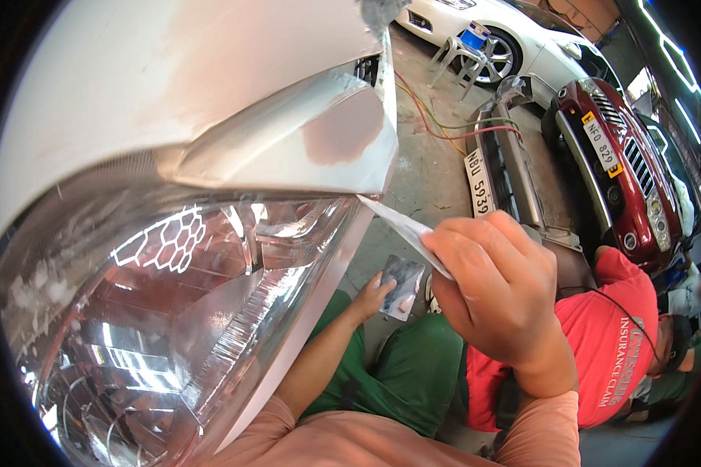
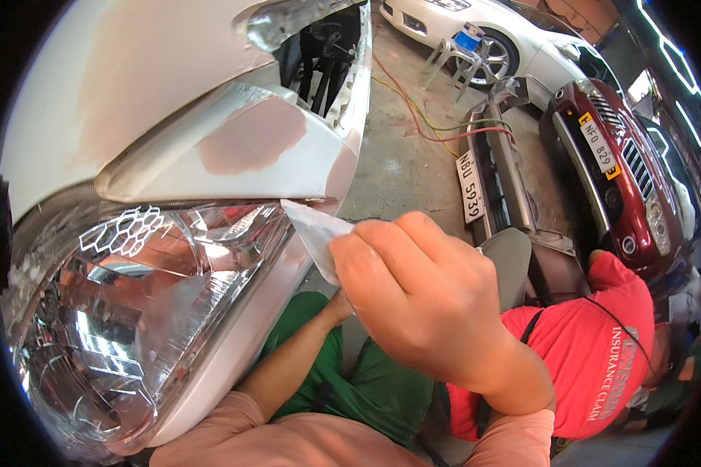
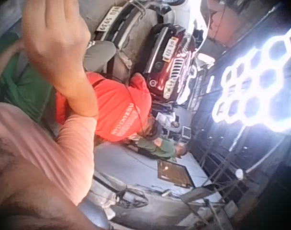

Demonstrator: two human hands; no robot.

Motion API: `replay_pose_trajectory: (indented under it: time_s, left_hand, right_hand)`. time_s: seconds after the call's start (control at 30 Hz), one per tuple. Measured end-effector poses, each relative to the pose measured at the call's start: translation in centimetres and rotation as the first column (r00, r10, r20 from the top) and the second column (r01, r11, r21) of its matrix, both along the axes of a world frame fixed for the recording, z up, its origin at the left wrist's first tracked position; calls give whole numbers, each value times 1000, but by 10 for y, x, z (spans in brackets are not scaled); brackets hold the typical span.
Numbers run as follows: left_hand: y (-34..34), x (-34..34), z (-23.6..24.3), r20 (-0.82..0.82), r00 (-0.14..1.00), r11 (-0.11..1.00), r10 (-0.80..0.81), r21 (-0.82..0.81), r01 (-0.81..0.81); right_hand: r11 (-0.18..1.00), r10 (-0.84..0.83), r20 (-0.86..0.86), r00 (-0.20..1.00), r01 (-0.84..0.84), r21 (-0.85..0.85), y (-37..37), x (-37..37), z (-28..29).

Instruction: The person applies body filler to a car's hood and front fender using a spreader, then uses a thin blade to smooth the filler into the gap around the headlight.

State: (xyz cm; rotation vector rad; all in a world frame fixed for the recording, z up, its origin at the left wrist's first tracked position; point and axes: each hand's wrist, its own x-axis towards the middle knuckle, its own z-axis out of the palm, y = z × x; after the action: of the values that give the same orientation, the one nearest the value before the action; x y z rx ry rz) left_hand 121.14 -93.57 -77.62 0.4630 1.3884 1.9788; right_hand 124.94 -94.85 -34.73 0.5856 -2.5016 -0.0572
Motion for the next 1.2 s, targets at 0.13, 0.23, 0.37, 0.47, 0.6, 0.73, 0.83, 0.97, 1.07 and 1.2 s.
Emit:
replay_pose_trajectory:
  time_s: [0.13,0.23,0.37,0.47,0.6,0.73,0.83,0.97,1.07,1.2]
  left_hand:
    - [-2,0,15,37,999,998,-33,53,31]
    - [-4,-4,-11,173,983,995,-56,92,40]
    - [-5,-3,-7,223,971,994,-82,83,65]
    - [-8,-1,2,254,966,999,-47,34,39]
    - [-12,-1,10,201,980,1000,-10,8,9]
    - [-9,0,7,182,983,1000,-12,2,12]
    - [-8,0,6,233,972,999,-13,-49,25]
    - [-8,3,10,200,980,1000,2,-30,4]
    - [-8,5,16,180,984,1000,9,-2,-9]
    - [-10,4,19,179,984,1000,-9,16,6]
  right_hand:
    - [991,-60,-62,996,52,-125,23,15,-9]
    - [950,-120,-116,986,80,-302,44,20,-36]
    - [804,-293,-134,947,168,-571,82,24,-90]
    - [688,-363,-29,931,247,-682,99,29,-123]
    - [635,-370,23,929,271,-723,109,30,-150]
    - [609,-370,-3,929,240,-756,116,28,-153]
    - [599,-370,-1,929,238,-765,119,29,-153]
    - [579,-337,10,941,216,-786,116,31,-157]
    - [595,-267,58,962,212,-775,112,34,-156]
    - [606,-264,62,963,215,-766,107,37,-150]
